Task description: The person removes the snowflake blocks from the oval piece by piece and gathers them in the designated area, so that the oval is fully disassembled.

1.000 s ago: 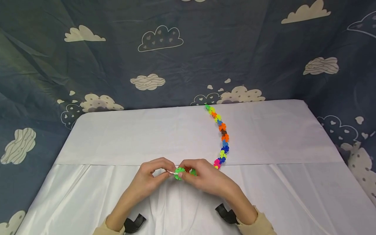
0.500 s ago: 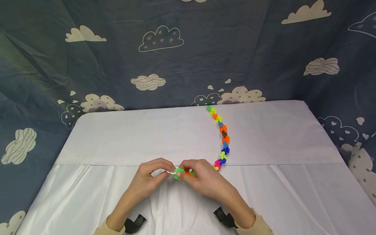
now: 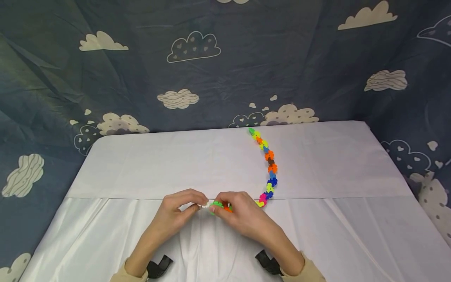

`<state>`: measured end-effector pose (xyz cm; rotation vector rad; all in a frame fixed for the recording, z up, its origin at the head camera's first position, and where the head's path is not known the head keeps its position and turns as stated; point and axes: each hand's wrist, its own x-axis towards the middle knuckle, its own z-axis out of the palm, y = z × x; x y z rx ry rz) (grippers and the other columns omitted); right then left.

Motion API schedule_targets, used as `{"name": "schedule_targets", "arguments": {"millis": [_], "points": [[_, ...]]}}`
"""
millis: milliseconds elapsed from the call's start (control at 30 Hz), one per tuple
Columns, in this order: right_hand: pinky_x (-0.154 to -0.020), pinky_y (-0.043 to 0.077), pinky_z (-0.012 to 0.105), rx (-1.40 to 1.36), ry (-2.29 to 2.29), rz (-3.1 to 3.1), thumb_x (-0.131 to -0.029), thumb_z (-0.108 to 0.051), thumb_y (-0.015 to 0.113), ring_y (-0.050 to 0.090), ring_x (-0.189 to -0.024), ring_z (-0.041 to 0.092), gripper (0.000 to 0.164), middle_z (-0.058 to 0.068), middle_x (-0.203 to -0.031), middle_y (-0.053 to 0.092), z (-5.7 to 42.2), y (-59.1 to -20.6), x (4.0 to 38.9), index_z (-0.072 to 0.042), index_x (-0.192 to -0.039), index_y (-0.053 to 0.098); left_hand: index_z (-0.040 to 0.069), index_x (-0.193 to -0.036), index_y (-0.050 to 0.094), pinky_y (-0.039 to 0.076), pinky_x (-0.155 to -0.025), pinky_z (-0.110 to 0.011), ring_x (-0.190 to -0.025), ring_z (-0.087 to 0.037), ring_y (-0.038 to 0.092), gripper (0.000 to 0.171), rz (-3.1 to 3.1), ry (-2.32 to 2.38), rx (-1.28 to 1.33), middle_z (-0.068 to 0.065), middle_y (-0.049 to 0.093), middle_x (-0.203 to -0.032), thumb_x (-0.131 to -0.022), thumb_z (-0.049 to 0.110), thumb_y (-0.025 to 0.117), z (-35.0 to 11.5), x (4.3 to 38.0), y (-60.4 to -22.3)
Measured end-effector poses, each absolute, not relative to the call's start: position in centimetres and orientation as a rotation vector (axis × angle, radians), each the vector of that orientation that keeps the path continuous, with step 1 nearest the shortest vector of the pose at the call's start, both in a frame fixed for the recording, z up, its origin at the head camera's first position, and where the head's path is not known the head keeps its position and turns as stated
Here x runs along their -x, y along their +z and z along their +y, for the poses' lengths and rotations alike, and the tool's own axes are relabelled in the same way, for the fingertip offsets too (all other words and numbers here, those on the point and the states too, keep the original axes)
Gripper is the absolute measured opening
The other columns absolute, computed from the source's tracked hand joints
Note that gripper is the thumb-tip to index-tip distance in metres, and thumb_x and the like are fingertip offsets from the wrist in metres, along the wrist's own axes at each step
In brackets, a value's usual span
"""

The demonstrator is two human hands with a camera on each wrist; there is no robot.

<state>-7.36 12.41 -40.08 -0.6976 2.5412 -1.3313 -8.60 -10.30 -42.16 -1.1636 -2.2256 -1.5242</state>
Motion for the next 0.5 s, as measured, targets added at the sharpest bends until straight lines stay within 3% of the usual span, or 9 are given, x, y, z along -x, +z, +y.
{"name": "schedule_targets", "arguments": {"millis": [233,500], "points": [[-0.06,0.047,0.027,0.649,-1.305,2.538,-0.095,-0.024,0.066,0.054,-0.069,0.011,0.007,-0.013,-0.075,0.059,12.4,-39.8,7.4,-0.028,-0.09,0.067,0.01,-0.096,0.071,0.054,-0.071,-0.026,-0.081,-0.011,0.063,0.017,-2.307,-1.538,0.982,0.0,0.07,-0.094,-0.086,-0.004,0.072,-10.6,8.8,-42.1],[-0.065,0.048,0.027,0.659,-1.325,2.546,-0.096,-0.019,0.064,0.055,-0.074,0.01,0.01,-0.013,-0.08,0.061,12.6,-39.9,7.5,-0.027,-0.09,0.067,0.015,-0.097,0.074,0.054,-0.074,-0.028,-0.084,-0.009,0.062,0.01,-2.62,-1.537,0.433,0.011,0.067,-0.093,-0.091,0.008,0.071,-11.5,9.1,-41.9]]}}
